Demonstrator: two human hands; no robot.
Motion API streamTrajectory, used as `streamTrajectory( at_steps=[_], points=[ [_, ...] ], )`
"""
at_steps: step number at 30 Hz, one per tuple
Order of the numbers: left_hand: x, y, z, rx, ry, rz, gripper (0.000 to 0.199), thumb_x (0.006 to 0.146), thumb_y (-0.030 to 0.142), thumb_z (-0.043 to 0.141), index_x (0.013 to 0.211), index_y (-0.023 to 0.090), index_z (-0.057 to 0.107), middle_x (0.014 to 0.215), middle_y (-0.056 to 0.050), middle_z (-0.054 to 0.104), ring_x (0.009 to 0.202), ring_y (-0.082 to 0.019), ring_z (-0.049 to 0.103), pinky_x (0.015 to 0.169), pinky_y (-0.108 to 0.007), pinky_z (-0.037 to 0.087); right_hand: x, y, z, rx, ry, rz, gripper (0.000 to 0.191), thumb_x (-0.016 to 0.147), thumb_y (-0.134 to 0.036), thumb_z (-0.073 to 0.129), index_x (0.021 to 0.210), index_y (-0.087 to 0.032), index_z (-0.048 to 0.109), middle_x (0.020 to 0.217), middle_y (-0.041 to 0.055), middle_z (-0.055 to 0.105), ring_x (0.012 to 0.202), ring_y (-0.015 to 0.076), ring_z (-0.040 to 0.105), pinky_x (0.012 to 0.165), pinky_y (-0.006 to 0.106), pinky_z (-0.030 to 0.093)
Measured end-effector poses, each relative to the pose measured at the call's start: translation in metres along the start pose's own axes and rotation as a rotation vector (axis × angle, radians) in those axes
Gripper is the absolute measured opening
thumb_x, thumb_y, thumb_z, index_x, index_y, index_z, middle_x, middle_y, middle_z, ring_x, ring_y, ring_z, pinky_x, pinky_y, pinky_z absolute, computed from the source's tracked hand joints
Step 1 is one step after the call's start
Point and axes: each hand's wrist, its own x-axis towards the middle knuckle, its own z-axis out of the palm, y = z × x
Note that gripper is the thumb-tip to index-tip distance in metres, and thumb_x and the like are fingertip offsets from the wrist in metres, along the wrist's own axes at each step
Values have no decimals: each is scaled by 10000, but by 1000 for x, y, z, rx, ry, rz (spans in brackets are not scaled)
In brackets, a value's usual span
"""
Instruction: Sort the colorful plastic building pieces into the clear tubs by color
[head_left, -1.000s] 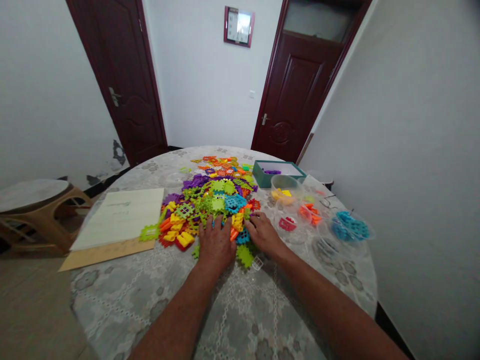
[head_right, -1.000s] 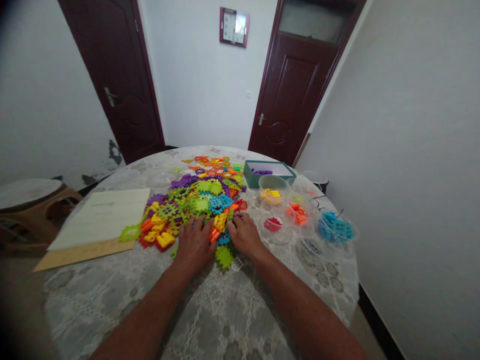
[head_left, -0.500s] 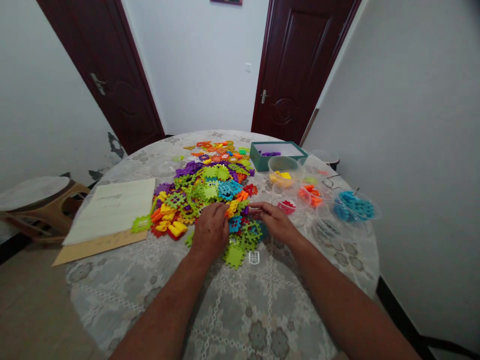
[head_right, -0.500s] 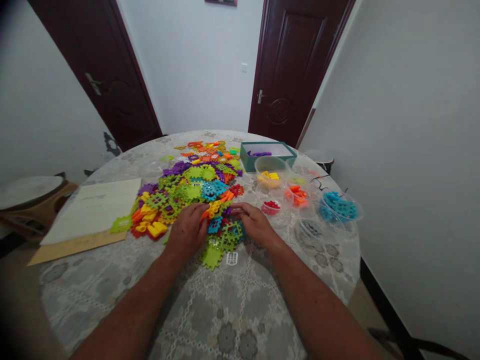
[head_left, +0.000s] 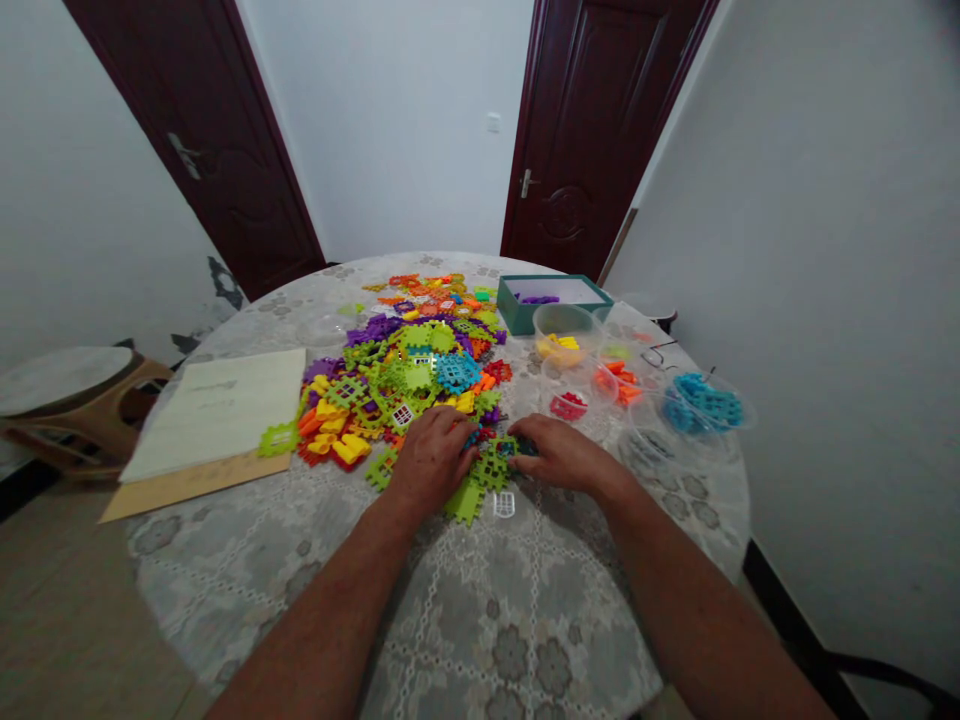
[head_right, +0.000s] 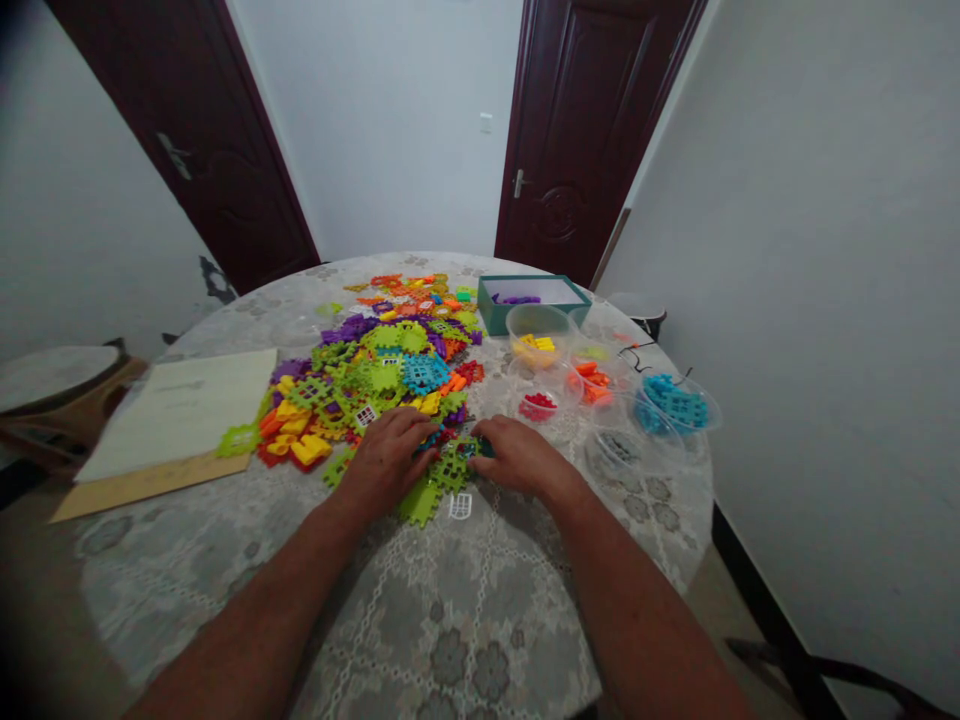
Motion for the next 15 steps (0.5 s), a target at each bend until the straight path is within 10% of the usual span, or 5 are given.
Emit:
streamTrajectory(
  at_steps=[8, 15],
  points=[
    [3, 3, -5, -33, 119, -25, 332, 941, 93, 546, 1209, 210, 701, 1208, -116, 691, 1177, -282, 603, 1091, -465, 487, 10, 6, -3, 134, 106, 103, 35, 929, -202, 627, 956, -195, 647, 889, 28, 701, 811, 173, 627, 697, 262, 397],
    [2, 2, -9, -54, 161, -45, 368, 915, 38, 514, 1173, 207, 715, 1158, -105, 711, 1132, -271, 614, 1037, -440, 499, 1, -2, -14, 334, -8, 12, 142, 912, -216, 616, 1033, -216, 690, 825, -24, 665, 729, 145, 585, 653, 246, 403]
  ],
)
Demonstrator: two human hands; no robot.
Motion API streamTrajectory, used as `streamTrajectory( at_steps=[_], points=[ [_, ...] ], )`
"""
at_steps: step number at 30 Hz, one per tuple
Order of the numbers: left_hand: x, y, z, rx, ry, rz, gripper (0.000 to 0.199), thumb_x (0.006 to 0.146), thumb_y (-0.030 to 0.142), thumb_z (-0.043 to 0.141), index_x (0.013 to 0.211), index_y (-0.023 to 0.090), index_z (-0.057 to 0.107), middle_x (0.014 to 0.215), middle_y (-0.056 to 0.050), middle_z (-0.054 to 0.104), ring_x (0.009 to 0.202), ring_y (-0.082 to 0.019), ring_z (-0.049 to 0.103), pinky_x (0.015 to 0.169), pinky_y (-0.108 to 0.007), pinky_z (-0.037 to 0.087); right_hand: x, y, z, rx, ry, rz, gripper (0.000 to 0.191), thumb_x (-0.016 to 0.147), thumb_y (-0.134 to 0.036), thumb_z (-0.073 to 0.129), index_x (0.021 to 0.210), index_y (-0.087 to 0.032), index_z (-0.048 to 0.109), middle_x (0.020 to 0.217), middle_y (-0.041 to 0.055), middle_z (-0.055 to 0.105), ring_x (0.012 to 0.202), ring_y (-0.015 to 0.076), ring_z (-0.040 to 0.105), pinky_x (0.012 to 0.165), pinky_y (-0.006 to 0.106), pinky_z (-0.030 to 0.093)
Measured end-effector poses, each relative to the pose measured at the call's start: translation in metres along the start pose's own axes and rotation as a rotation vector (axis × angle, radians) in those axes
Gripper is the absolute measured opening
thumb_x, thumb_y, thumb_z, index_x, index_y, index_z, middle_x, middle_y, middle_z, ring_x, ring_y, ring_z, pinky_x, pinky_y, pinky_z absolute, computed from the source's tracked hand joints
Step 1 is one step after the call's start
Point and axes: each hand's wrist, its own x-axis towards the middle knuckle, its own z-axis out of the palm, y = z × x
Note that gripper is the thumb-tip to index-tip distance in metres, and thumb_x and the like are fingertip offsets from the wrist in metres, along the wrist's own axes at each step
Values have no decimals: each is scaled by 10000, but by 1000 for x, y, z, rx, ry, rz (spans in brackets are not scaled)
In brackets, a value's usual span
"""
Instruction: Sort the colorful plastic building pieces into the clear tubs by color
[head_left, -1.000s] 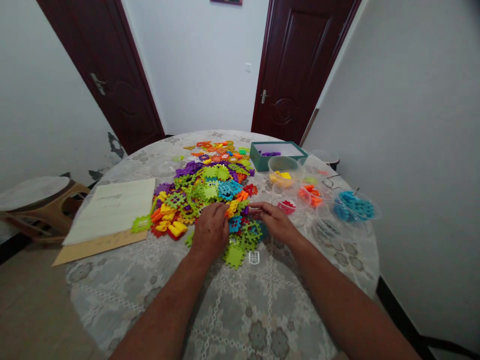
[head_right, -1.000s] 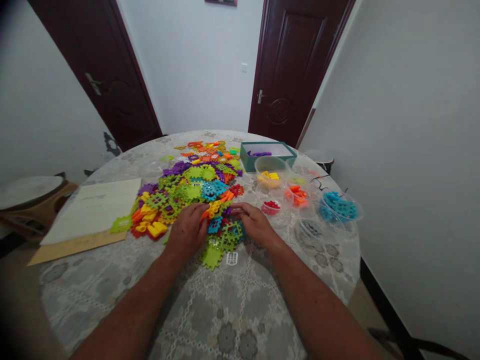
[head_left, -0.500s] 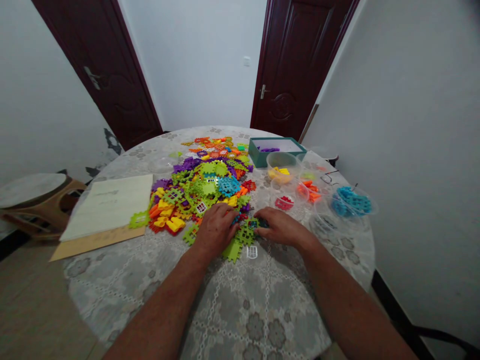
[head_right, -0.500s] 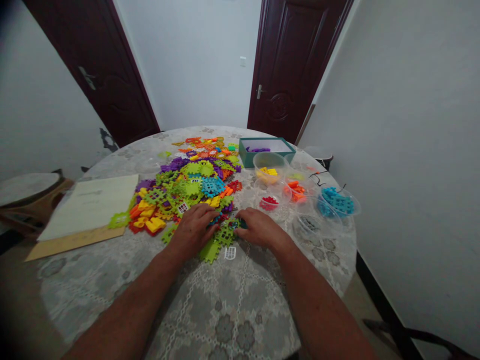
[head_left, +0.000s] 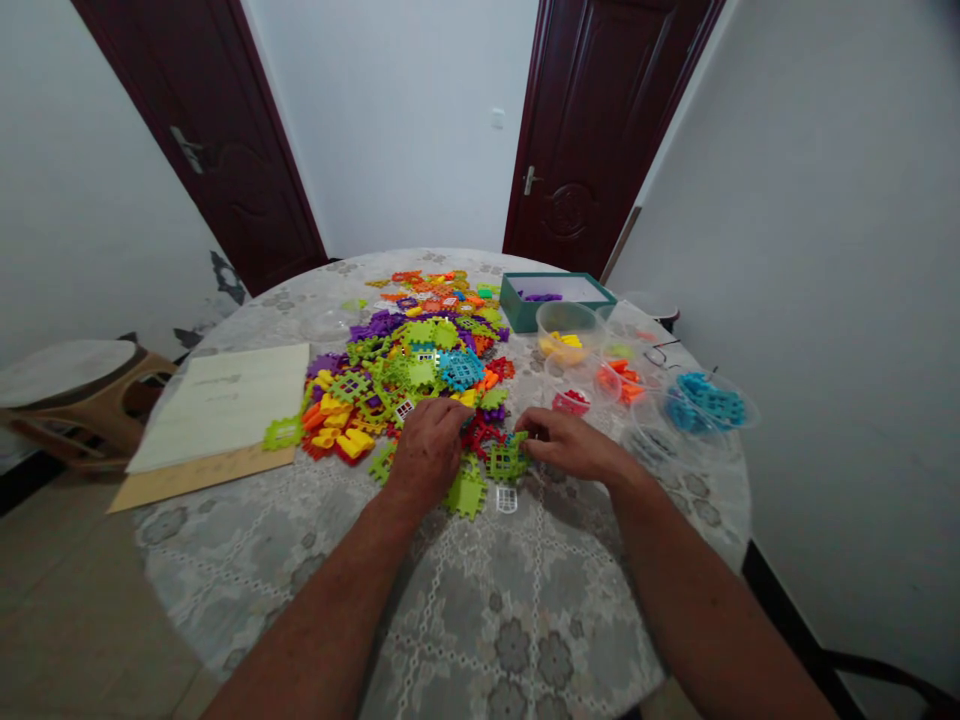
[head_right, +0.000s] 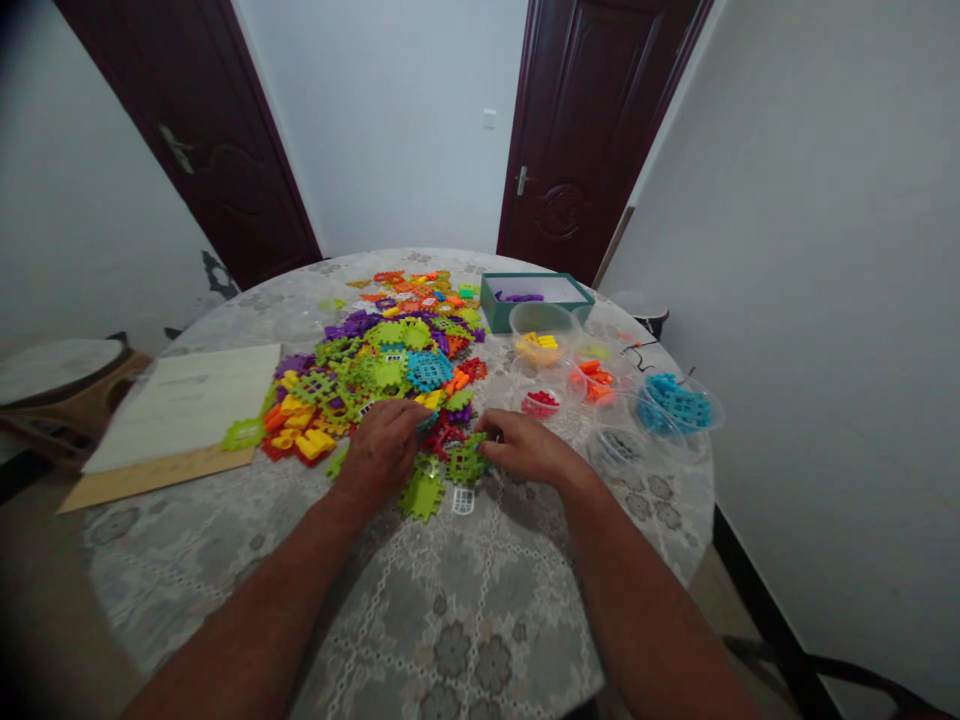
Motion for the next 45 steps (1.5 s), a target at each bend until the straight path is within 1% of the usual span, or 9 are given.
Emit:
streamTrajectory(
  at_steps=[3, 7, 11, 17, 21, 25, 29, 35, 45],
  points=[
    [0, -3, 0, -12, 21, -11, 344, 931, 40, 511, 1168, 194, 708, 1133, -104, 719, 1132, -266, 615, 1037, -432, 497, -3, -8, 6, -24, -105, -10, 238, 911, -219, 646, 1137, -224, 720, 785, -31, 659, 694, 142, 576, 647, 249, 393],
    [0, -8, 0, 26, 21, -34, 303, 958, 69, 517, 1149, 198, 714, 1102, -102, 728, 1086, -266, 623, 1000, -437, 504, -2, -15, 18, -153, -59, 12, 201, 889, -179, 675, 1081, -211, 721, 831, -3, 687, 739, 153, 592, 664, 252, 375],
    [1, -16, 0, 86, 45, -52, 238, 975, 125, 545, 1114, 186, 729, 1095, -118, 721, 1054, -279, 625, 953, -445, 511, 2, -18, 23, -193, -15, 37, 179, 902, -188, 680, 1081, -198, 693, 868, 8, 686, 768, 157, 592, 679, 252, 370],
    [-1, -27, 6, 188, 33, -73, 252, 974, 216, 589, 1179, 213, 736, 1135, -130, 702, 1071, -306, 625, 969, -483, 513, 8, -15, 30, -257, 34, 1, 210, 876, -179, 704, 1084, -206, 703, 978, 44, 694, 881, 191, 608, 799, 290, 420],
    [-1, -27, 8, 211, 30, -58, 282, 984, 244, 587, 1233, 202, 713, 1204, -146, 691, 1120, -321, 622, 1003, -504, 508, 11, -11, 35, -310, 68, -3, 152, 903, -189, 659, 1052, -205, 684, 1054, 75, 679, 965, 214, 608, 848, 308, 433],
    [-1, -24, 7, 212, 62, -49, 311, 979, 251, 590, 1270, 202, 688, 1253, -150, 678, 1170, -336, 616, 1029, -525, 504, 12, -8, 36, -349, 70, 4, 146, 900, -186, 624, 1042, -192, 658, 1052, 71, 654, 934, 199, 596, 819, 297, 420],
    [0, -24, 8, 208, 50, -49, 303, 965, 250, 602, 1250, 199, 692, 1223, -161, 684, 1141, -356, 622, 1001, -558, 524, 12, -9, 37, -374, 54, -5, 134, 919, -238, 632, 1045, -195, 649, 1022, 64, 674, 908, 198, 595, 784, 296, 396],
    [1, -25, 9, 108, 97, -43, 273, 949, 248, 615, 1210, 274, 690, 1197, -137, 693, 1123, -366, 641, 987, -585, 531, 12, -11, 39, -434, 47, -4, 127, 927, -238, 608, 1033, -192, 662, 1052, 85, 695, 911, 206, 608, 776, 305, 394],
    [1, -15, 4, 113, 95, -30, 215, 985, 200, 588, 1182, 202, 673, 1129, -124, 714, 1092, -304, 633, 998, -496, 519, 7, -11, 27, -278, -18, -72, 123, 892, -193, 728, 1007, -193, 685, 987, 57, 701, 892, 194, 612, 788, 296, 407]
  ],
)
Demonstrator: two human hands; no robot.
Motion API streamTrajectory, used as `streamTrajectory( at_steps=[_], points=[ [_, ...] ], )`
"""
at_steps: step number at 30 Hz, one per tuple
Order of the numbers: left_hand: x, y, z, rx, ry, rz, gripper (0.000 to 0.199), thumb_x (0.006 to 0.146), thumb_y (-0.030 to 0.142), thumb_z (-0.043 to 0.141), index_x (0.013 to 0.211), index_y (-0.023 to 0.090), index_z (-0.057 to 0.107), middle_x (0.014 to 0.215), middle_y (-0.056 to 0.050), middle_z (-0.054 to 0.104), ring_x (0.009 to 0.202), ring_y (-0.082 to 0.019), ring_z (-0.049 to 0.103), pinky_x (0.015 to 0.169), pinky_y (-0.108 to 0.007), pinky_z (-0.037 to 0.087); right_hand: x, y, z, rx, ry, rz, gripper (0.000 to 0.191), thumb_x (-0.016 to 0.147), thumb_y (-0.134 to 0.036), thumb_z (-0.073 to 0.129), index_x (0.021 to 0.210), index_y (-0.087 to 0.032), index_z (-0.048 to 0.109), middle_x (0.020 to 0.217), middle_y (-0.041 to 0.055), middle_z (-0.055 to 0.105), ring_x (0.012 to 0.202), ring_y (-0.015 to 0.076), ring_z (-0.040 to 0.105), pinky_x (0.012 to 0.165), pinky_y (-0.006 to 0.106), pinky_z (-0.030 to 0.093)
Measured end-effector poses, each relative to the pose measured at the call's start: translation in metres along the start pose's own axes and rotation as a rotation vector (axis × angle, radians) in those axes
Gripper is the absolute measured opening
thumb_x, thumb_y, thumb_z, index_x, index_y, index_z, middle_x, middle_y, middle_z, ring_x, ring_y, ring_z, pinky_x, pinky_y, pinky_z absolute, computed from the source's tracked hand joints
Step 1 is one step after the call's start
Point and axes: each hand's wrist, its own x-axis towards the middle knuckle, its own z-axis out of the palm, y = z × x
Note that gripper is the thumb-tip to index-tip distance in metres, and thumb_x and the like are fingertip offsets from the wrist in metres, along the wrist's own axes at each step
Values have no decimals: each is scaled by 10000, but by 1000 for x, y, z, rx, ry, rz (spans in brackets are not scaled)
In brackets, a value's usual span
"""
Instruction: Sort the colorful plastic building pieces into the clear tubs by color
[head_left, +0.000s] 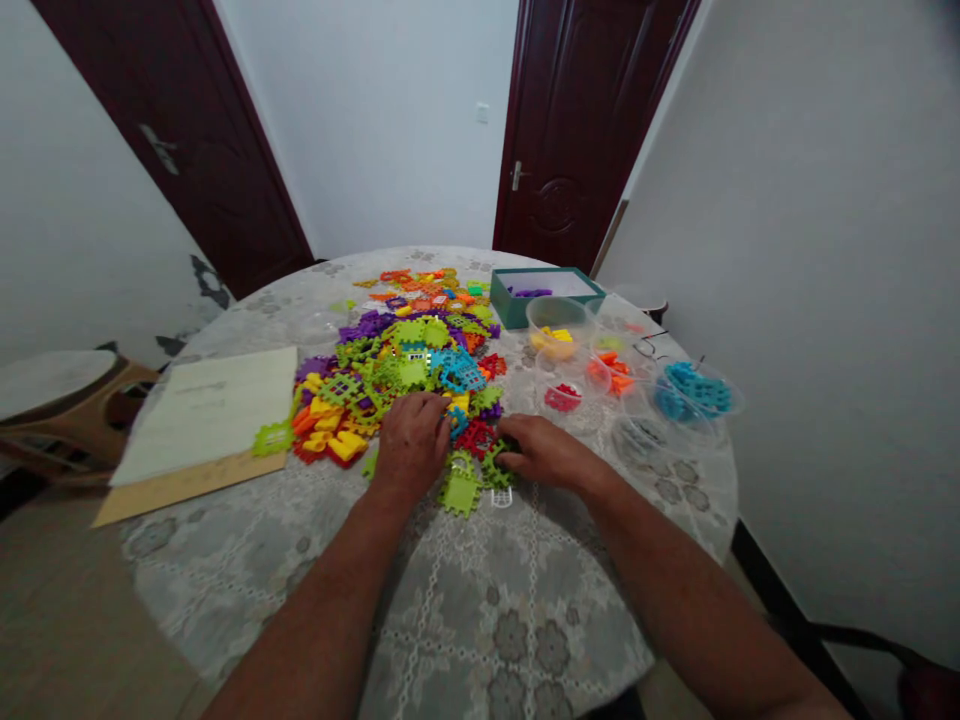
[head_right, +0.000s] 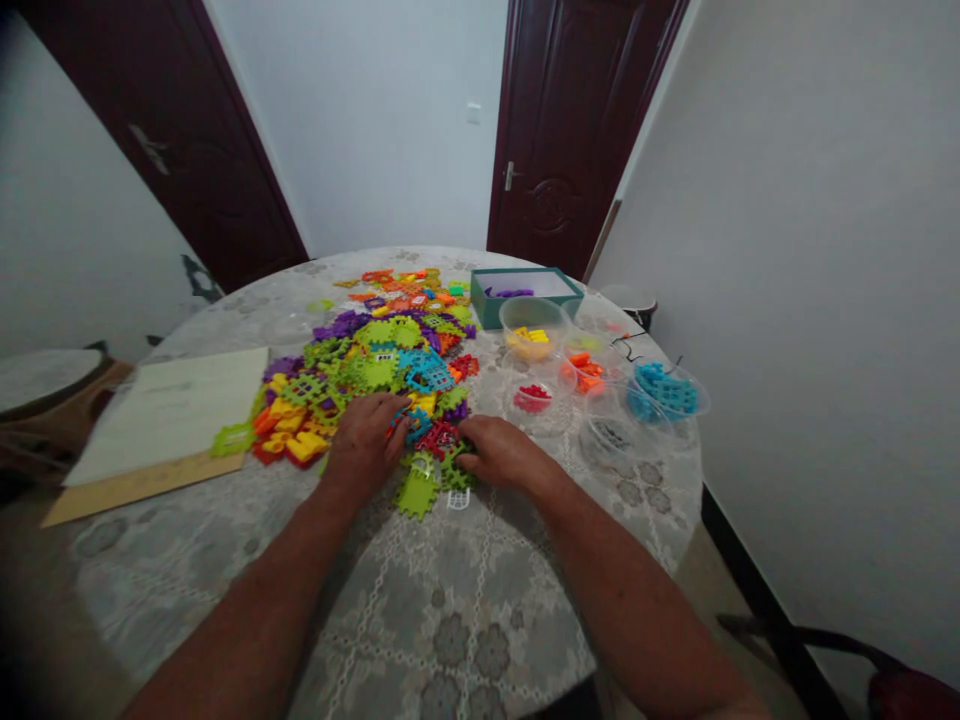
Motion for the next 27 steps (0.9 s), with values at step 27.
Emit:
streamTrajectory(
  at_steps=[27],
  points=[
    [2, 20, -11, -265, -9, -10, 146, 1006, 222, 566, 1078, 201, 692, 1052, -97, 745, 1056, -254, 685, 1003, -441, 538, -1, 11, -4, -83, 93, -48, 140, 863, -188, 599, 1003, -190, 600, 1004, 54, 628, 863, 182, 546, 773, 287, 392]
  ],
)
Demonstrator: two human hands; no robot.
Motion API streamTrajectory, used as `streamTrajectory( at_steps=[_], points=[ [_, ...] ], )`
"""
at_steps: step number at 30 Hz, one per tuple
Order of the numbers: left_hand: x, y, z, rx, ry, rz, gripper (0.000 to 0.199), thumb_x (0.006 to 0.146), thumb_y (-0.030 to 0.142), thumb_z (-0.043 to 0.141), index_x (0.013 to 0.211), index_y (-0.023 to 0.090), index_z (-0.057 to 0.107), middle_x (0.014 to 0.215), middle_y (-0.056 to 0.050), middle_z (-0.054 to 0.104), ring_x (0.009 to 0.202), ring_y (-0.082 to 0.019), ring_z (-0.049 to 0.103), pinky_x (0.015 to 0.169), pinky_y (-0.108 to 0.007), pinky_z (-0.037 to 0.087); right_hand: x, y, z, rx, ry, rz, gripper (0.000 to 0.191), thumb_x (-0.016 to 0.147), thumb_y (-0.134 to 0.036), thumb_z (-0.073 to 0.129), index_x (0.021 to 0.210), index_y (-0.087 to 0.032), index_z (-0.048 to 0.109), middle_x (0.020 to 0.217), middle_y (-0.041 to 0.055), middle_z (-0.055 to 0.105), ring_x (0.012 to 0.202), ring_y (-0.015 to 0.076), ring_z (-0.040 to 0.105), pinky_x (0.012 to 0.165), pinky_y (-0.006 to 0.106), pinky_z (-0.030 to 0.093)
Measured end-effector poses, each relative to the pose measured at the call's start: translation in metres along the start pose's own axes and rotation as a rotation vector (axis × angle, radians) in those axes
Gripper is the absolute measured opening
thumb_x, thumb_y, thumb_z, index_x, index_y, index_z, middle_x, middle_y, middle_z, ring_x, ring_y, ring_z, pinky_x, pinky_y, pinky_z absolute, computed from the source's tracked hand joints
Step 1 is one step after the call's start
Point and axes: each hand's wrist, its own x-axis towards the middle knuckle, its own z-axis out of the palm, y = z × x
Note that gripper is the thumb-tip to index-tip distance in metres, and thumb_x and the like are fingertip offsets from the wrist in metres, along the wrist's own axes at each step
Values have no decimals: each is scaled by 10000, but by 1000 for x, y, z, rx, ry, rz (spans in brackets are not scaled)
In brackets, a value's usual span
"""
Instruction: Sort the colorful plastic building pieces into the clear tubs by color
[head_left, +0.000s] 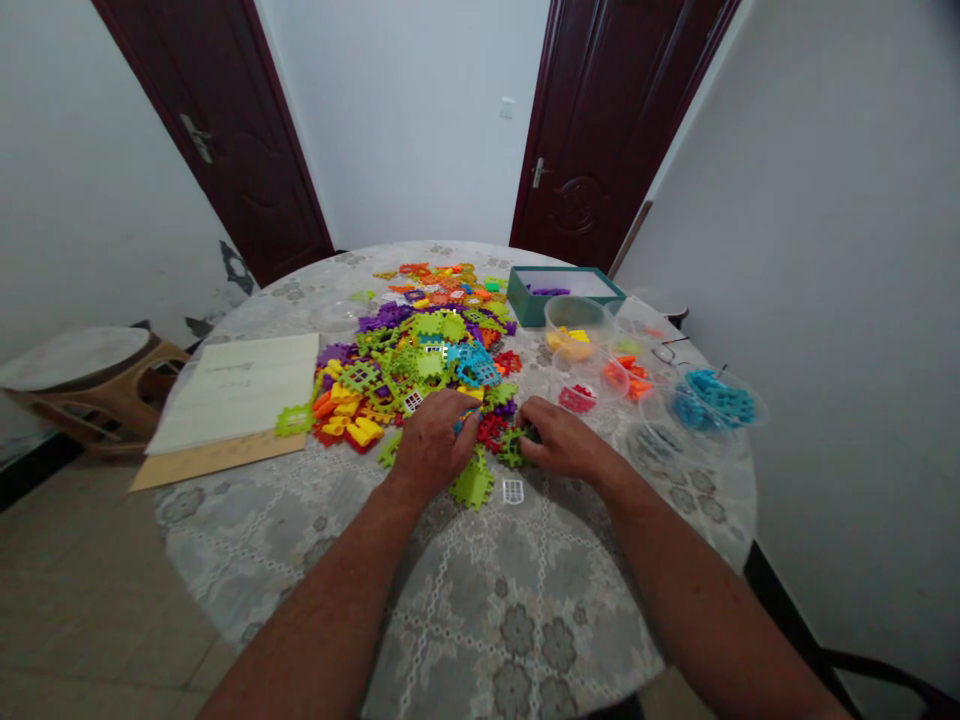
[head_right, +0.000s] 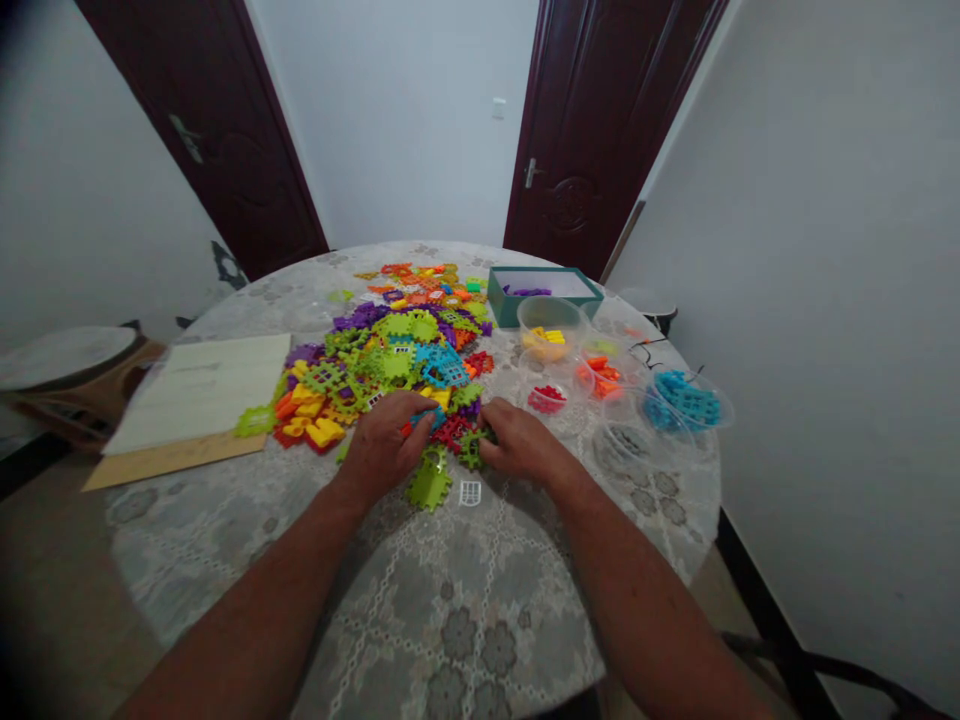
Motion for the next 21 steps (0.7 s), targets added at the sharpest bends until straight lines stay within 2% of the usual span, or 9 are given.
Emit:
streamTrajectory(
  at_steps=[6, 9, 12, 13, 15, 17, 19, 21],
  points=[
    [-1, 5, 1, -117, -69, -34, 195, 977, 229, 615, 1154, 200, 691, 1063, -97, 743, 982, -233, 703, 939, -426, 566, 3, 5, 4, 174, 89, 42, 91, 854, -179, 578, 939, -208, 563, 815, -22, 588, 740, 152, 517, 683, 272, 352],
    [-1, 8, 0, -229, -119, -124, 332, 948, 268, 678, 1278, 229, 671, 1159, -95, 745, 983, -223, 717, 945, -427, 571, 6, 2, 6, 403, 153, 103, 95, 868, -230, 600, 960, -216, 582, 805, -40, 589, 708, 141, 526, 642, 261, 373],
    [1, 11, -2, -414, -178, -244, 524, 892, 331, 768, 1395, 261, 637, 1320, -114, 717, 1084, -252, 719, 985, -445, 568, 8, -9, 10, 718, 161, 165, 160, 879, -322, 656, 984, -223, 588, 835, -36, 616, 658, 129, 545, 597, 255, 428],
    [2, 12, -3, -469, -199, -276, 529, 881, 346, 780, 1388, 268, 651, 1334, -112, 715, 1119, -264, 711, 998, -447, 564, 9, -14, 12, 816, 140, 188, 197, 877, -361, 681, 986, -227, 586, 829, -36, 623, 627, 125, 548, 575, 255, 444],
    [4, 12, -5, -558, -249, -339, 407, 887, 362, 765, 1280, 266, 719, 1259, -92, 745, 1121, -272, 707, 996, -441, 569, 11, -22, 16, 967, 90, 220, 278, 864, -435, 728, 995, -234, 589, 812, -36, 634, 589, 124, 563, 548, 262, 477],
    [6, 11, -6, -660, -272, -451, 251, 910, 364, 722, 1129, 244, 752, 1098, -70, 764, 1012, -254, 718, 916, -426, 604, 12, -28, 19, 1060, 78, 222, 340, 861, -482, 739, 1056, -242, 599, 858, -21, 663, 630, 139, 616, 582, 283, 532],
    [9, 8, -7, -821, -201, -635, 179, 911, 351, 704, 1035, 223, 722, 986, -53, 736, 895, -225, 711, 794, -402, 638, 12, -29, 19, 1067, 111, 213, 363, 895, -493, 702, 1143, -250, 593, 949, 4, 690, 705, 156, 658, 641, 308, 568],
    [11, 3, -7, -1000, -28, -806, 165, 894, 318, 714, 1013, 212, 670, 997, -48, 702, 873, -206, 705, 724, -382, 654, 8, -31, 16, 918, 119, 177, 316, 945, -465, 653, 1166, -246, 599, 996, 25, 697, 767, 165, 667, 698, 324, 572]
  ],
)
